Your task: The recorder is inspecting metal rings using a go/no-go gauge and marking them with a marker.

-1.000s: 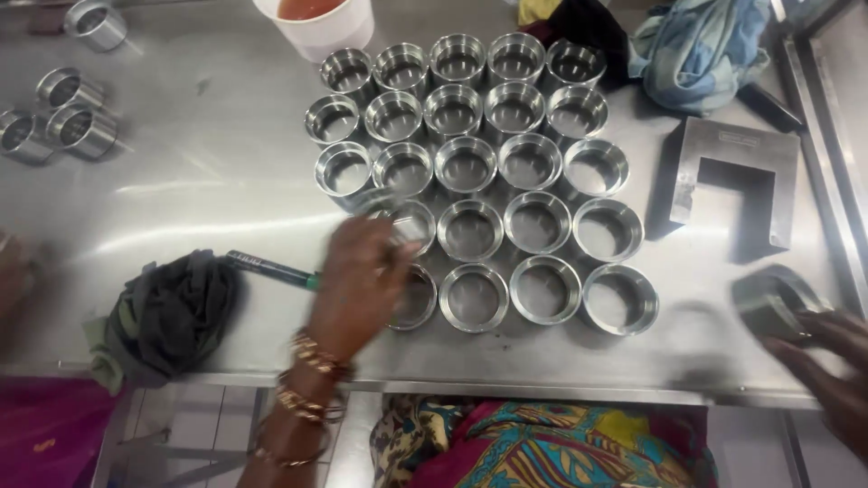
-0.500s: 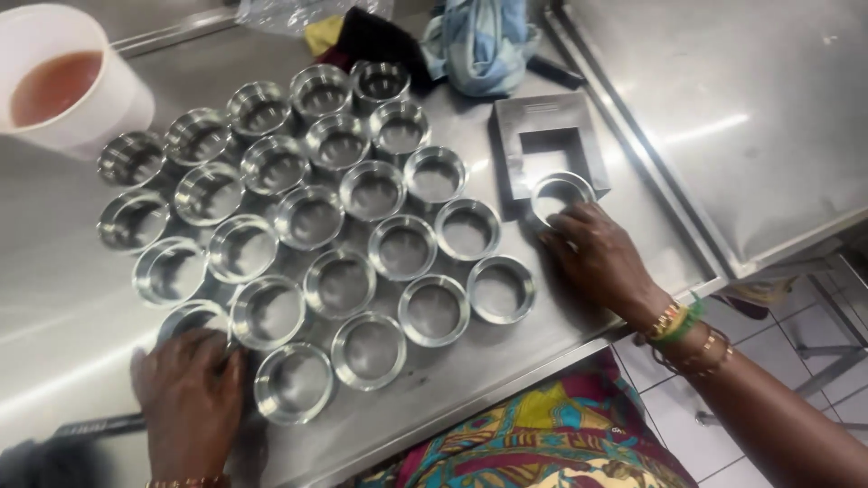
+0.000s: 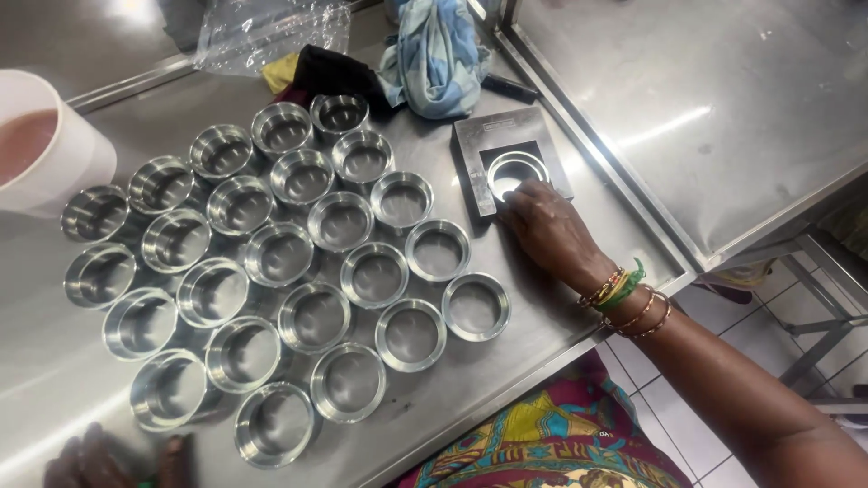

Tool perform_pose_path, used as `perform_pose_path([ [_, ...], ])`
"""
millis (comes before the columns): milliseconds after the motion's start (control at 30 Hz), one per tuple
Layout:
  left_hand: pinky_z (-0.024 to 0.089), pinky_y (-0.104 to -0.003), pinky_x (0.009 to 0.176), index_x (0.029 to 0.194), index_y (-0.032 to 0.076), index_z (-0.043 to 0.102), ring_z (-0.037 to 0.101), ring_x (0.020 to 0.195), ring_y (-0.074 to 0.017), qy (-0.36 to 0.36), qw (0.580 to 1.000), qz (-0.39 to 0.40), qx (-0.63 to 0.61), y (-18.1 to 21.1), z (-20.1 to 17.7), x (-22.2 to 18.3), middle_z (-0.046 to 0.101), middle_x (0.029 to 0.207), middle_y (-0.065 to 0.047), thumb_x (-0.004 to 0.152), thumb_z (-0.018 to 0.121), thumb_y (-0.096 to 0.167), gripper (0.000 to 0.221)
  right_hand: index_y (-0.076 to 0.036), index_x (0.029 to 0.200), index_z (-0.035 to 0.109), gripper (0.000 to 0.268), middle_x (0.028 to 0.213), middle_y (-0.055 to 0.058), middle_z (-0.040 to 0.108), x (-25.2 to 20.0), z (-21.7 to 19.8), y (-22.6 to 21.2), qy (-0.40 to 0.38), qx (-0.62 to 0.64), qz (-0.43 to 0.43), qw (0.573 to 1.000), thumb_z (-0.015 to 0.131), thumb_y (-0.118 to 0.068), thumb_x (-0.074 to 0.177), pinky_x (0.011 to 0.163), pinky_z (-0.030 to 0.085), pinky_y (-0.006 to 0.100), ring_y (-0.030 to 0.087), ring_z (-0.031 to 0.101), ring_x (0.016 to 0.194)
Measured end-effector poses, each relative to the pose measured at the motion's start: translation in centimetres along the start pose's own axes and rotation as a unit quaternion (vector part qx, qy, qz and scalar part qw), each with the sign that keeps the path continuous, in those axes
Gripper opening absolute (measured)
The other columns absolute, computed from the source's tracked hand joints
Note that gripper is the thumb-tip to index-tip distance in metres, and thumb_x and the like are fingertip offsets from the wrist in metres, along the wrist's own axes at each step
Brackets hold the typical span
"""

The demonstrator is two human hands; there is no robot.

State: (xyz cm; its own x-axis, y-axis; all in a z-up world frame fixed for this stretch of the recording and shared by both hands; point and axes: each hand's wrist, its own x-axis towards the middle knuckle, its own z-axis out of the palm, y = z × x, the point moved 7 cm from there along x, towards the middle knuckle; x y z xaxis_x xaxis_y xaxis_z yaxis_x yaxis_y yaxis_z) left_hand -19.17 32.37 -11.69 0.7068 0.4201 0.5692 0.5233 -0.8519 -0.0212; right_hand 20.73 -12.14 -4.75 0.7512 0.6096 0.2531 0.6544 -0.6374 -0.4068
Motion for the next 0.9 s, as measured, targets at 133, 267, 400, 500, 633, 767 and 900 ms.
perform_pose_path([
  [133,0.037,-0.054,0.115,0.139,-0.004,0.051,0.045,0.128,-0.0398,-0.011,0.999,-0.017,0.027,-5.6,1.8,-6.0,0.048,0.134,-0.025,0.104,0.071,0.04,0.06,-0.007,0.1,0.073,0.014,0.093,0.013,0.06,-1.0,-0.2,-1.0,-0.009,-0.018,-0.011,1.0,0.064,-0.017,0.098,0.074,0.052,0.04,0.027,0.058,0.082],
  [267,0.037,-0.051,0.116,0.139,-0.005,0.05,0.043,0.128,-0.0382,-0.021,0.998,-0.039,0.05,-5.0,0.7,-6.5,0.048,0.134,-0.024,0.107,0.069,0.037,0.056,-0.001,0.101,0.068,0.015,0.098,0.013,0.062,-3.9,-0.5,0.0,-0.001,-0.003,-0.032,0.999,0.063,-0.015,0.099,0.077,0.054,0.039,0.025,0.06,0.086],
  [400,0.033,-0.061,0.115,0.136,-0.005,0.054,0.043,0.132,-0.0462,-0.037,0.996,-0.07,-0.029,-2.7,-1.8,-4.0,0.049,0.136,-0.031,0.102,0.07,0.036,0.056,-0.007,0.107,0.074,0.02,0.105,0.016,0.071,-6.9,-2.5,-1.3,-0.097,0.101,0.174,0.975,0.064,-0.019,0.094,0.066,0.059,0.036,0.021,0.067,0.083],
  [500,0.031,-0.065,0.117,0.134,-0.004,0.056,0.043,0.134,-0.0487,-0.058,0.989,-0.124,-0.052,-0.7,-3.6,-1.6,0.05,0.137,-0.033,0.101,0.068,0.037,0.054,-0.006,0.107,0.076,0.022,0.091,0.018,0.076,-7.9,-2.6,-5.2,-0.168,0.077,0.24,0.953,0.065,-0.023,0.098,0.059,0.057,0.038,0.024,0.071,0.074],
  [633,0.029,-0.064,0.115,0.134,-0.005,0.056,0.04,0.134,-0.0512,-0.014,0.982,-0.126,-0.14,0.9,-5.6,-0.2,0.049,0.135,-0.034,0.106,0.063,0.034,0.048,-0.009,0.108,0.075,0.026,0.116,0.014,0.073,-7.7,0.7,-21.1,-0.254,0.23,-0.141,0.929,0.066,-0.024,0.09,0.068,0.063,0.031,0.02,0.069,0.1],
  [767,0.03,-0.064,0.112,0.133,-0.004,0.058,0.04,0.134,-0.0522,0.003,0.978,-0.136,-0.156,-0.3,-5.3,-1.4,0.049,0.137,-0.034,0.109,0.063,0.033,0.045,-0.009,0.116,0.073,0.025,0.125,0.012,0.07,-8.5,5.9,-34.1,-0.316,0.197,-0.358,0.856,0.066,-0.021,0.095,0.105,0.05,0.047,0.028,0.06,0.125],
  [900,0.039,-0.059,0.108,0.123,-0.002,0.063,0.049,0.124,-0.0463,0.007,0.981,-0.126,-0.149,-2.9,-3.4,-3.6,0.054,0.129,-0.03,0.108,0.064,0.029,0.034,-0.008,0.103,0.07,0.018,0.118,0.009,0.069,-9.8,12.5,-39.2,-0.27,0.141,-0.445,0.842,0.058,-0.014,0.091,0.116,0.037,0.054,0.023,0.063,0.116],
])
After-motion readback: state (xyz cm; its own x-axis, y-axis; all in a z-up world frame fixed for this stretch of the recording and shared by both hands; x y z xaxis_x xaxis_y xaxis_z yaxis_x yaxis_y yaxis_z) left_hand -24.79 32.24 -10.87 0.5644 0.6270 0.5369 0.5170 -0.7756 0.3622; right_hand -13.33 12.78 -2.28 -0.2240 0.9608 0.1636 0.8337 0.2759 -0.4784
